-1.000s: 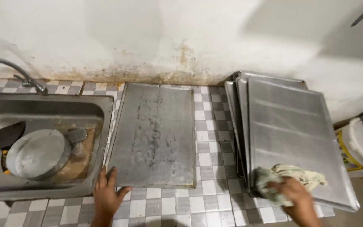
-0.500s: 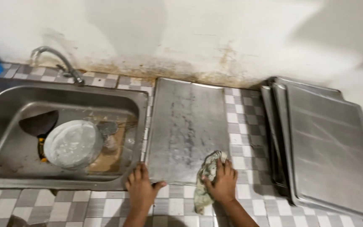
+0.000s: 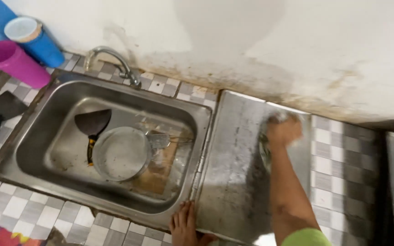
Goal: The person is cleaning metal baking trays by wiping them with a cloth and then stacking them on a counter.
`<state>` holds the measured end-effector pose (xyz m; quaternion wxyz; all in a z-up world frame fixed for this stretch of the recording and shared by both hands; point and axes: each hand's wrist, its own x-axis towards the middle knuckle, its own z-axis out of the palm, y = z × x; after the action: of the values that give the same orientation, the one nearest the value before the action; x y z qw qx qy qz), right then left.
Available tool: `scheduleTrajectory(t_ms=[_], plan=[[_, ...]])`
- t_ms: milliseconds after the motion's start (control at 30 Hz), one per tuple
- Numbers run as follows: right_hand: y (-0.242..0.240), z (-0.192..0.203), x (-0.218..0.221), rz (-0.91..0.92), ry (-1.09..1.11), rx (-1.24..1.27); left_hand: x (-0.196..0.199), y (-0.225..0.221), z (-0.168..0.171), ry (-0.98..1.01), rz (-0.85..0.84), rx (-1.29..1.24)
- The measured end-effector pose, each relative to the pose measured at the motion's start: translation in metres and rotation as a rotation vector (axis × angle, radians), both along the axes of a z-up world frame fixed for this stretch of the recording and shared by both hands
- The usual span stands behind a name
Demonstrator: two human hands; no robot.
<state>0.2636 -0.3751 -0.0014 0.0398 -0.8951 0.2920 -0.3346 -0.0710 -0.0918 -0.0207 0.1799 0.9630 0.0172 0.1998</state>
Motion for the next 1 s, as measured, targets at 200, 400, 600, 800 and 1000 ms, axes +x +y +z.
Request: scheduleTrajectory(t_ms=[200,400,600,800,1000], plan=[[0.16,0.002,0.061,0.304,-0.133,0.114,0.005,0.001,0.034,0.061,-0.064,-0.097],[0.173,0.024,0.018,1.213,0.122,1.015,0.001,0.001,0.027,0.082,-0.059,-0.122],[-0.078,-0.005,-0.008,0.786,0.583,0.204,-0.001,0.018,0.036,0.302,-0.209,-0.245],[0.006,0.025,-0.003,0.712,-0.026,-0.09,0.003,0.017,0.058,0.303,-0.228,-0.328],[0.129,0.026,-0.037,1.083,-0.016,-0.014,0.002,0.018,0.056,0.339,-0.243,-0.345]])
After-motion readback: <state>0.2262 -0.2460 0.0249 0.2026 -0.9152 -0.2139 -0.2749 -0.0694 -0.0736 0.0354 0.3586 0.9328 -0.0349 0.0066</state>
